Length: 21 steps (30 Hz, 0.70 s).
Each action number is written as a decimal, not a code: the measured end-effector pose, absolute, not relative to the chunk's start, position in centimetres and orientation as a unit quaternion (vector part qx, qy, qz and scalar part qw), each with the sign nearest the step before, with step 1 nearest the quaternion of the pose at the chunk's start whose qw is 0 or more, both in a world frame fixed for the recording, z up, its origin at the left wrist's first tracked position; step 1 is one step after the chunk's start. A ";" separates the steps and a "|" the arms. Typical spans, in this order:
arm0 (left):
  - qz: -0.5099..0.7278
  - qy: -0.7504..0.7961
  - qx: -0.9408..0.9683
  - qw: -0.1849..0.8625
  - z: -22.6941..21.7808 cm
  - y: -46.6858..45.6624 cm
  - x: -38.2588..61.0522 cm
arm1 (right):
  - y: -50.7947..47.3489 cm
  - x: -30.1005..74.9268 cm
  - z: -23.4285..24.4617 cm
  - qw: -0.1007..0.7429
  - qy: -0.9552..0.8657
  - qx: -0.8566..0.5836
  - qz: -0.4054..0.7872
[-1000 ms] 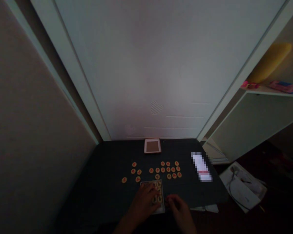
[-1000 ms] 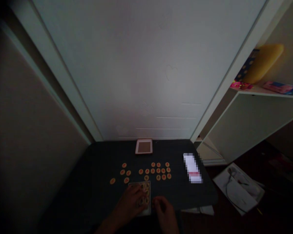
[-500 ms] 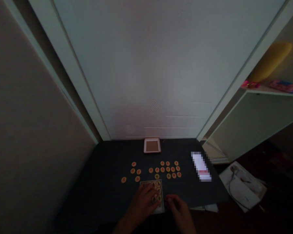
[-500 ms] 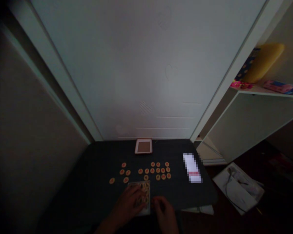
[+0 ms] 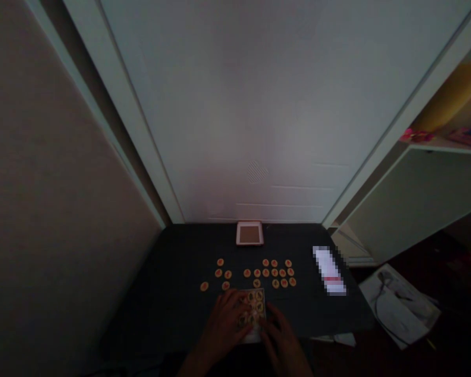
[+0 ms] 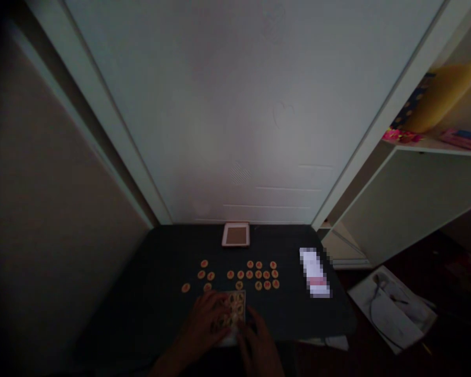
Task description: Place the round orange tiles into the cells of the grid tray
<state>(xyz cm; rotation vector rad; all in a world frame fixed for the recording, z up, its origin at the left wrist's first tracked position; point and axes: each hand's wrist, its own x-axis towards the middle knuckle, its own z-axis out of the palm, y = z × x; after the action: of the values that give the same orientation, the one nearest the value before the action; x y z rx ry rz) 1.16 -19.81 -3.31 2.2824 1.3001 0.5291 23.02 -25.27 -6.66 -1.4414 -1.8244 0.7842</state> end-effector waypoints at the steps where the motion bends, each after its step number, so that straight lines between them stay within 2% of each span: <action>1: 0.194 0.472 0.829 0.228 -3.4 -19.8 1.2 | -25.3 23.1 -6.7 0.334 -0.706 -0.551 0.294; 13: 0.255 0.494 0.810 0.188 -3.9 -20.4 -1.3 | -25.4 23.6 -6.9 0.267 -0.769 -0.544 0.204; 21: 0.283 0.537 0.779 0.160 -4.7 -21.5 -2.5 | -25.2 23.5 -7.2 0.259 -0.803 -0.509 0.171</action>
<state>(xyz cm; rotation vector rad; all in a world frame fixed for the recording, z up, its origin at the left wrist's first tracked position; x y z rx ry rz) -2.52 -21.46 -4.69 2.2240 1.5326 0.8094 23.49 -25.21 -7.18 -1.3790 -2.1766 0.4644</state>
